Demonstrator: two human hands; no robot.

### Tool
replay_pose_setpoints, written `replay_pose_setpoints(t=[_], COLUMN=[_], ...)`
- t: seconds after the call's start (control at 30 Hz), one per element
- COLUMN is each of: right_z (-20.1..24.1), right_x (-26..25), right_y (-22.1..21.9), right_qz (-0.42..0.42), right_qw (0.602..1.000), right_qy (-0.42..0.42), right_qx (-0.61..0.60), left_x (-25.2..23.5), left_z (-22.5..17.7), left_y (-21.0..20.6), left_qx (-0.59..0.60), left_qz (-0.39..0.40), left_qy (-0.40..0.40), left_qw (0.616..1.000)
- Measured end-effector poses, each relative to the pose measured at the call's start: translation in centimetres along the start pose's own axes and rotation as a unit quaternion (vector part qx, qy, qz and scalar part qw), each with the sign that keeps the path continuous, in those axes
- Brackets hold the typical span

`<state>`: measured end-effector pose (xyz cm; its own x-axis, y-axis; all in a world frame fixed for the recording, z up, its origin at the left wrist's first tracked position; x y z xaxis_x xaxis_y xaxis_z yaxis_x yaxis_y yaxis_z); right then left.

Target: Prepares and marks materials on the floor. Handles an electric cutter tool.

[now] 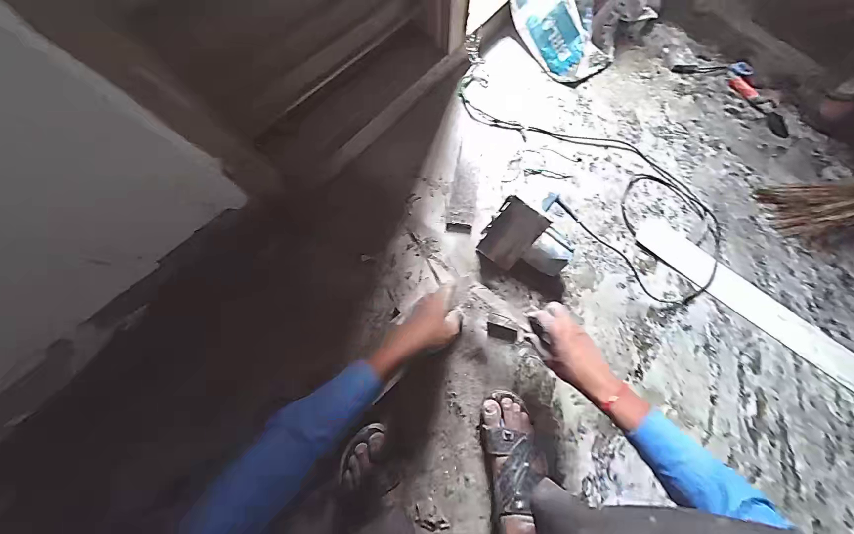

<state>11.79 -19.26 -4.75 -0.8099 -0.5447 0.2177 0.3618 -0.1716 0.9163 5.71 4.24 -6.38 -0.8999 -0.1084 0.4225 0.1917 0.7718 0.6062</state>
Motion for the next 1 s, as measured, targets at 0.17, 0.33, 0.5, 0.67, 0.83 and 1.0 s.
replay_pose_setpoints(t=[0.17,0.33,0.5,0.67,0.83,1.0], right_z=[-9.1,-16.8,-16.8,-15.6,-12.3,-12.9], right_x=[3.1,4.0,1.8,1.9,2.5,1.7], right_y=[1.5,0.3,1.6,1.2,-1.7,-4.0], right_qz=[0.109,0.081,0.033,-0.086,-0.081,0.113], right_qw=[0.989,0.994,0.989,0.987,0.958,0.965], right_qy=[-0.084,-0.050,-0.041,0.086,0.239,0.181], right_qx=[0.063,0.059,0.139,0.106,0.134,0.156], left_x=[-0.5,-1.7,2.7,9.1,11.9,12.0], left_z=[-5.1,-6.7,-7.0,1.8,11.5,13.4], left_y=[-7.9,-15.1,-10.7,-3.6,0.9,0.3], left_qx=[0.035,-0.051,-0.204,-0.278,-0.320,-0.303], left_qz=[0.097,0.112,0.044,-0.246,-0.204,-0.125], left_qy=[-0.038,-0.097,-0.135,-0.149,-0.002,0.064], left_qw=[0.994,0.988,0.969,0.917,0.925,0.942])
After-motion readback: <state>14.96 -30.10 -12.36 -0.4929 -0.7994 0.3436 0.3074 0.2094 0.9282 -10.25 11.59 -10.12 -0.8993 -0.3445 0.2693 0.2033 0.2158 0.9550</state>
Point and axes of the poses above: each hand's wrist, its own x-axis away from the middle knuckle, its own y-axis out of the back of the hand, z = x × y, the point moved 7 cm from there along -x, towards the middle knuckle, and after that the axes turned 6 degrees about -z, right-handed, at the moved point
